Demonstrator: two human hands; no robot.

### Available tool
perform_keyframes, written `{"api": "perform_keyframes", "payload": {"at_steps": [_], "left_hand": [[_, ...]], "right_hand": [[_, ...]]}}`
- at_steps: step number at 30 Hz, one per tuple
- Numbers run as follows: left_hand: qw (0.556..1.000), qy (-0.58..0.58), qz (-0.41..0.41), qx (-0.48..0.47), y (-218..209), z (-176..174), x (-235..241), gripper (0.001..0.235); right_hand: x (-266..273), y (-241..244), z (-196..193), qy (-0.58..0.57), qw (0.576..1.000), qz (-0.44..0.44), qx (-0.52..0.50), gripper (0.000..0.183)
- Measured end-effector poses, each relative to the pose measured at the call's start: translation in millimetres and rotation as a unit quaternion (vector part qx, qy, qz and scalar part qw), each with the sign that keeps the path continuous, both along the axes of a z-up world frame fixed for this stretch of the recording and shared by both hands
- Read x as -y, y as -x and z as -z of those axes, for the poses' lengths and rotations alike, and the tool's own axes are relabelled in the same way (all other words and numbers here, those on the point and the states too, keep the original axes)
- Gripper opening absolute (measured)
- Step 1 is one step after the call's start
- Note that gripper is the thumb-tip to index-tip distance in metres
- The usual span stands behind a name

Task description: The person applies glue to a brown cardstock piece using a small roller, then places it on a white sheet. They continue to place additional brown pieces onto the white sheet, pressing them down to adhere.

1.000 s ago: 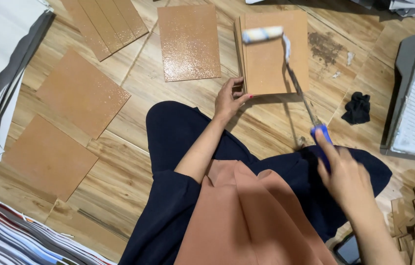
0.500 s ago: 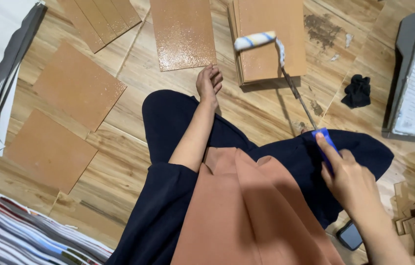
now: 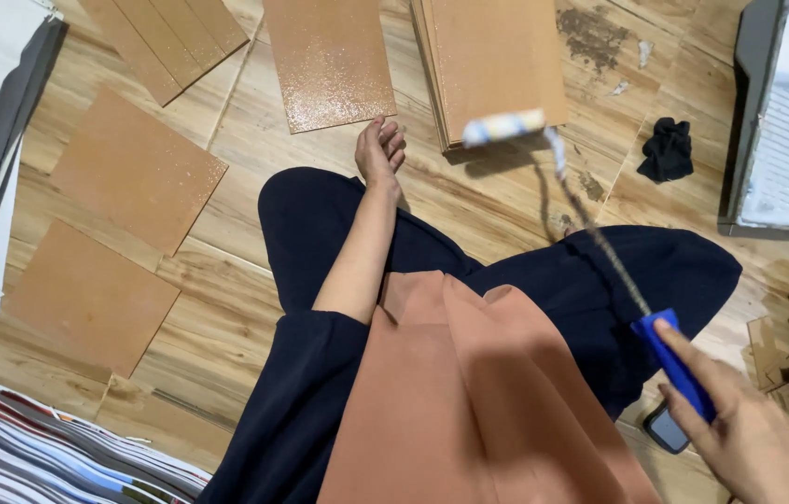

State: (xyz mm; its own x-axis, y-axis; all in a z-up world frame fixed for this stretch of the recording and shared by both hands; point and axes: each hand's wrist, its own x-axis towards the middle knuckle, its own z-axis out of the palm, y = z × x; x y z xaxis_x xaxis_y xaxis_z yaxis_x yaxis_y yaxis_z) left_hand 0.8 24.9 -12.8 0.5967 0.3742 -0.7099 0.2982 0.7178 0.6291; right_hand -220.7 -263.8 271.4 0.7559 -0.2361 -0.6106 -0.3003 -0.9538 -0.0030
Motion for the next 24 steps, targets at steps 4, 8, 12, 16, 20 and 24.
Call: {"api": "perform_keyframes", "payload": {"at_steps": [4, 8, 12, 16, 20, 24], "left_hand": [[0.999, 0.005, -0.009, 0.053, -2.7, 14.2, 4.8, 0.032], [0.976, -0.069, 0.176, 0.113, 6.3, 0.4, 10.5, 0.026], [0.940, -0.123, 0.259, 0.187, 3.7, 38.4, 18.7, 0.039], [0.938, -0.123, 0.263, 0.187, -0.3, 48.6, 24.9, 0.043], [0.932, -0.131, 0.271, 0.203, -0.1, 44.8, 28.2, 0.047], [0.933, -0.125, 0.262, 0.212, 4.2, 42.9, 24.8, 0.047]], "right_hand": [[-3.4, -27.7, 12.3, 0.004, 0.995, -0.052, 0.081, 0.073], [1.0, -43.8, 47.9, -0.001, 0.991, -0.068, 0.115, 0.064], [-1.4, -20.2, 38.1, 0.070, 0.993, -0.088, 0.045, 0.067], [25.1, 10.7, 49.4, 0.108, 0.986, -0.117, 0.053, 0.073], [9.0, -17.1, 50.2, 0.050, 0.996, -0.053, 0.042, 0.068], [8.4, -39.4, 58.1, 0.027, 0.999, -0.030, 0.027, 0.067]]}}
